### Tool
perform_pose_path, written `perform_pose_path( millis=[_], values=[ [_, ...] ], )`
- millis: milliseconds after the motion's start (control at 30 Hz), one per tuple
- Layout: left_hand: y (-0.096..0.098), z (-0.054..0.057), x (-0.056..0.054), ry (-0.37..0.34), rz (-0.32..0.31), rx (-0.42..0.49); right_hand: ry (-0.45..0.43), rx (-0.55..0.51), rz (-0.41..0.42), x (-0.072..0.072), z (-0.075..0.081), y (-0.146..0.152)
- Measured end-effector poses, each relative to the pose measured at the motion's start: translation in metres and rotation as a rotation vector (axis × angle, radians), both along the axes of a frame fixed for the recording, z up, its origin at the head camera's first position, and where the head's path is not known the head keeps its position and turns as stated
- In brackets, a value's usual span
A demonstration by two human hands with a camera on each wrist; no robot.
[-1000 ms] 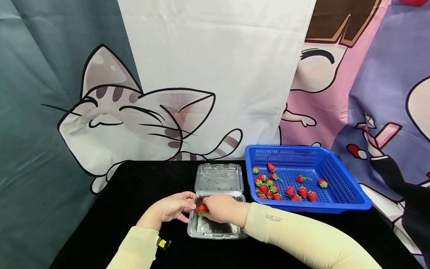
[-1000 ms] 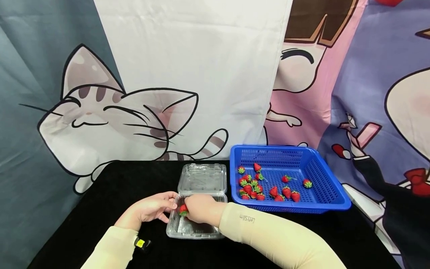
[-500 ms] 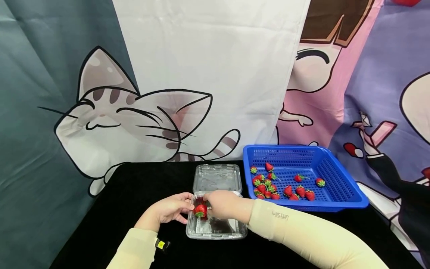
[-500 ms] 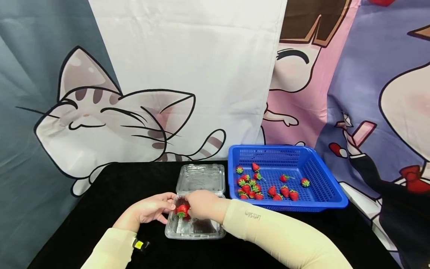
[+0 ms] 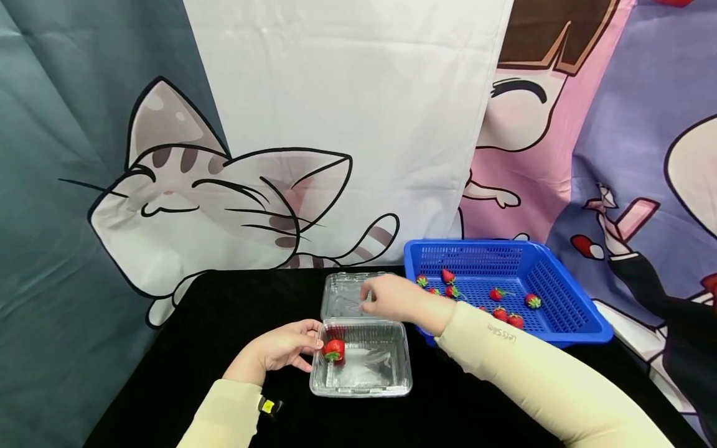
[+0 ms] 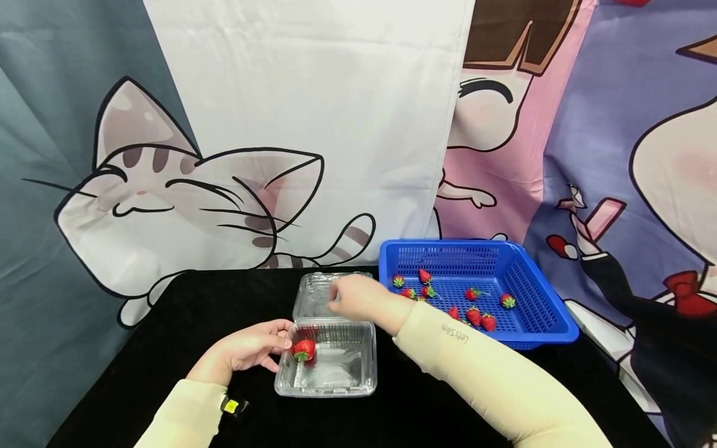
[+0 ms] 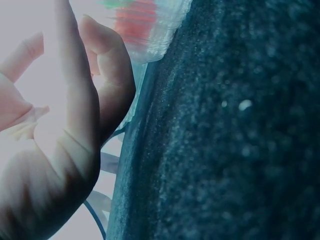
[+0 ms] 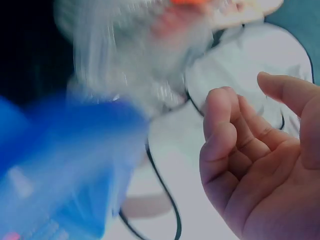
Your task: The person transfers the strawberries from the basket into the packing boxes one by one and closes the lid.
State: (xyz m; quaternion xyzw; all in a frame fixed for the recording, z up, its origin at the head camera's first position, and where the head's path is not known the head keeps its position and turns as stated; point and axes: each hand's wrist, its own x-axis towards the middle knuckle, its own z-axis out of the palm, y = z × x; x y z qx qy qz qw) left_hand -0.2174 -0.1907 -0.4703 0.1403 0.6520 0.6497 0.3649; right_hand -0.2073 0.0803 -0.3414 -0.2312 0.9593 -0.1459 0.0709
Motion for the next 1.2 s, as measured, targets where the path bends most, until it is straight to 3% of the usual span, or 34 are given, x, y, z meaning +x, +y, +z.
perform_pose_path(
  millis=[267, 533, 733, 1000, 1200],
  values=[
    [-0.003, 0.000, 0.000, -0.002, 0.008, 0.001, -0.014, -0.146, -0.120, -0.033, 0.030, 0.043],
    [-0.005, -0.001, 0.001, -0.009, 0.012, 0.003, -0.016, -0.197, -0.253, -0.063, 0.031, 0.089],
    [-0.004, 0.000, 0.002, -0.015, 0.017, 0.000, -0.005, -0.194, -0.323, -0.080, 0.011, 0.117],
    [-0.001, 0.002, 0.003, -0.024, 0.012, -0.010, -0.051, -0.109, -0.407, -0.099, -0.030, 0.151],
    [-0.001, 0.001, 0.000, -0.013, 0.010, -0.021, -0.080, -0.022, -0.464, -0.105, -0.049, 0.162]
  ],
)
